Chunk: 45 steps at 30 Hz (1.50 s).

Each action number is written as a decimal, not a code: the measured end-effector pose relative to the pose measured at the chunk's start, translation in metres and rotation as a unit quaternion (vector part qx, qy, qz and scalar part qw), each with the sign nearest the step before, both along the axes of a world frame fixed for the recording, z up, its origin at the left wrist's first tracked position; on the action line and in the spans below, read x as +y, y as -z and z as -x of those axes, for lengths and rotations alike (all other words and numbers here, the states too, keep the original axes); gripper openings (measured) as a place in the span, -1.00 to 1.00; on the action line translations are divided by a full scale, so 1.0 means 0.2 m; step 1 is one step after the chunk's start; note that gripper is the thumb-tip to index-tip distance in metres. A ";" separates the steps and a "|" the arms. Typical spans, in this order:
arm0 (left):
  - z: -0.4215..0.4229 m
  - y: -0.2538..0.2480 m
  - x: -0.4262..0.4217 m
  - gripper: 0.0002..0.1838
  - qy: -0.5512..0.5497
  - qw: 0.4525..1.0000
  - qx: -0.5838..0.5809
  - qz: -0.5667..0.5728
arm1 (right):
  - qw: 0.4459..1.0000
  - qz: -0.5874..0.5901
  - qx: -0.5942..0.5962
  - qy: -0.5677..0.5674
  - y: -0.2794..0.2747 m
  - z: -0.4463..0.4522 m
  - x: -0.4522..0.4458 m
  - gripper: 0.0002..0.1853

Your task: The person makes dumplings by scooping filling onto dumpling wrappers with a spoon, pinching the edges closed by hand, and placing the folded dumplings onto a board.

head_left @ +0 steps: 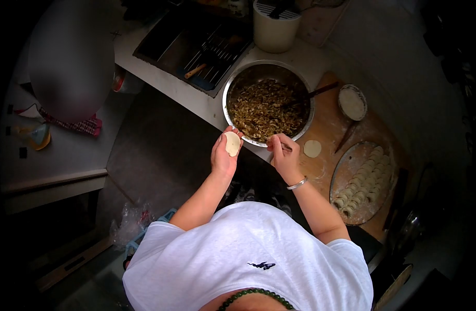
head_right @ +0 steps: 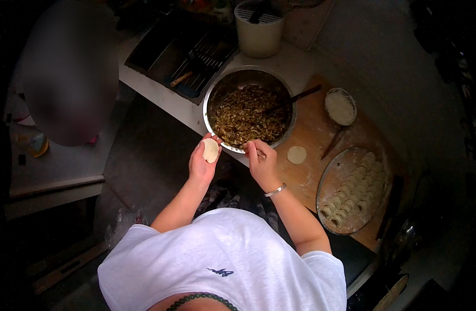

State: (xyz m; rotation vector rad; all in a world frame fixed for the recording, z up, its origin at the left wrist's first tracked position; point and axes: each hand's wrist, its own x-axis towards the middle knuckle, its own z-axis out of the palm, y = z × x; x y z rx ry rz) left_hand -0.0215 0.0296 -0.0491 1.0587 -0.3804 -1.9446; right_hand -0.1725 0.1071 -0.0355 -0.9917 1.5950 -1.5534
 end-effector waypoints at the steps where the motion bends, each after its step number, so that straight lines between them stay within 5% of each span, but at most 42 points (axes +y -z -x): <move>1: 0.01 -0.01 0.00 -0.59 -0.005 1.000 -0.007 0.018 | 0.996 -0.007 -0.080 0.035 0.01 -0.01 -0.02 -0.77; 5: 0.00 -0.01 -0.05 -0.60 -0.008 0.999 -0.007 0.033 | 0.960 -0.054 -0.253 0.108 0.06 0.03 -0.05 -0.71; 11: 0.06 -0.05 -0.18 -0.62 -0.061 0.996 0.069 -0.003 | 0.957 0.007 -0.269 0.107 -0.07 0.17 -0.07 -0.69; 18: 0.42 -0.10 -0.32 -0.66 0.051 0.973 0.211 -0.076 | 0.968 0.077 -0.219 0.094 -0.30 0.32 -0.06 -0.72; 21: 0.52 -0.15 -0.31 -0.66 0.079 0.969 0.227 -0.059 | 0.987 0.091 -0.099 0.093 -0.36 0.34 -0.04 -0.74; 22: 0.55 -0.15 -0.31 -0.65 0.076 0.968 0.230 -0.064 | 0.991 0.107 0.040 0.076 -0.39 0.34 -0.03 -0.81; 24: 0.58 -0.13 -0.31 -0.63 0.074 0.967 0.235 -0.069 | 0.941 0.130 0.311 0.039 -0.43 0.33 0.01 -0.90; 31: 0.65 -0.13 -0.31 -0.55 0.065 0.973 0.203 -0.091 | 0.772 0.175 0.605 -0.088 -0.30 0.28 0.07 -0.62; 35: 0.65 -0.19 -0.31 -0.52 0.080 0.977 0.169 -0.104 | 0.766 0.146 0.616 -0.115 -0.24 0.31 0.11 -0.60; 38: 0.60 -0.16 -0.32 -0.51 0.123 0.966 0.212 -0.081 | 0.840 0.151 0.513 -0.089 -0.32 0.35 0.14 -0.64; 40: 0.58 -0.18 -0.32 -0.52 0.150 0.957 0.242 -0.056 | 0.941 0.164 0.295 0.031 -0.36 0.35 0.16 -0.68; 44: 0.54 -0.17 -0.33 -0.52 0.185 0.947 0.261 -0.033 | 0.949 0.147 0.278 0.014 -0.43 0.41 0.20 -0.71; 45: 0.53 -0.17 -0.33 -0.52 0.206 0.938 0.278 -0.015 | 0.917 0.155 0.367 -0.031 -0.45 0.43 0.20 -0.69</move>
